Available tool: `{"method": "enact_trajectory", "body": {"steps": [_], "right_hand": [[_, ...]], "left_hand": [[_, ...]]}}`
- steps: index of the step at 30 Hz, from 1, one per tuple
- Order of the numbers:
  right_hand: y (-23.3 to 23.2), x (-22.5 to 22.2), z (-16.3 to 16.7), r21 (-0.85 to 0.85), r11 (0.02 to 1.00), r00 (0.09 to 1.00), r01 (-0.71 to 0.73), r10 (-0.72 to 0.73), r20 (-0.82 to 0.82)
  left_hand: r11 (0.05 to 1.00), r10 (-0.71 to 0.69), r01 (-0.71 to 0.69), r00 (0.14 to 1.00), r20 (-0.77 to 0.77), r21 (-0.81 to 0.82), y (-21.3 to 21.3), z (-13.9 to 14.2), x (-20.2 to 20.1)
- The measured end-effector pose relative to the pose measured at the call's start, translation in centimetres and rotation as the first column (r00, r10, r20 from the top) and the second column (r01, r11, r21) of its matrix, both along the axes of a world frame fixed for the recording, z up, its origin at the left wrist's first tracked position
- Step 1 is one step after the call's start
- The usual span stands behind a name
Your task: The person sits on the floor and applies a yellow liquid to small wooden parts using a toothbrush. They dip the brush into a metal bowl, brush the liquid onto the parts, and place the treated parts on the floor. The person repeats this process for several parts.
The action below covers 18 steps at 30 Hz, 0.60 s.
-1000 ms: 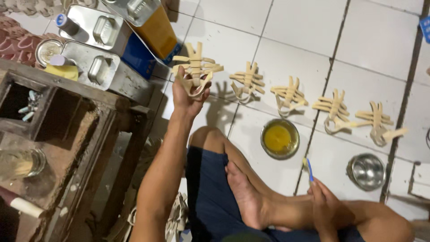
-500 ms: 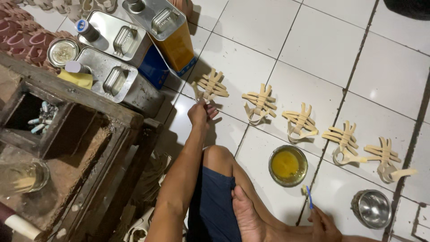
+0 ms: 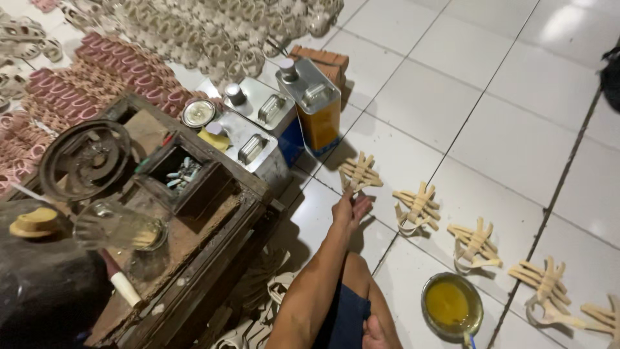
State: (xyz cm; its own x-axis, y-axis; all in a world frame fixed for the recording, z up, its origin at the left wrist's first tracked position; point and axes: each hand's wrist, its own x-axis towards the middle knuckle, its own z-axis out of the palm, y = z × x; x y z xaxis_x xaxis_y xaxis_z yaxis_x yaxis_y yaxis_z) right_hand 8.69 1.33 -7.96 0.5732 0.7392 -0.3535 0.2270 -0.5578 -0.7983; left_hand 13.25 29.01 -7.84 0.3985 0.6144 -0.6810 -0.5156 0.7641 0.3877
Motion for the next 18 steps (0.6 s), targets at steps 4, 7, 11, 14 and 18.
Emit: {"method": "enact_trajectory", "body": {"steps": [4,7,11,14,18], "right_hand": [[1.2,-1.1,1.9,0.039,0.998,0.999,-0.04,0.042,-0.032],[1.1,-1.4,3.0,0.058,0.997,0.997,-0.051,0.054,-0.046],[0.4,-2.0,4.0,0.086,0.994,0.996,-0.061,0.066,-0.056],[-0.3,-2.4,4.8,0.109,0.992,0.996,-0.061,0.068,-0.06],[-1.4,-2.9,5.6,0.131,0.99,0.996,-0.051,0.06,-0.061]], "left_hand": [[0.964,-0.179,0.212,0.963,-0.2,0.158,-5.1,2.4,-2.4],[0.682,-0.141,0.325,0.938,-0.318,0.656,-9.8,5.0,-6.8],[0.306,0.266,0.602,0.69,-0.674,0.737,-14.0,7.5,-16.3],[0.093,0.661,0.873,0.305,-0.685,0.478,-14.8,7.4,-21.4],[-0.024,0.478,0.993,0.113,-0.871,0.116,-15.6,5.9,-23.7]]}}
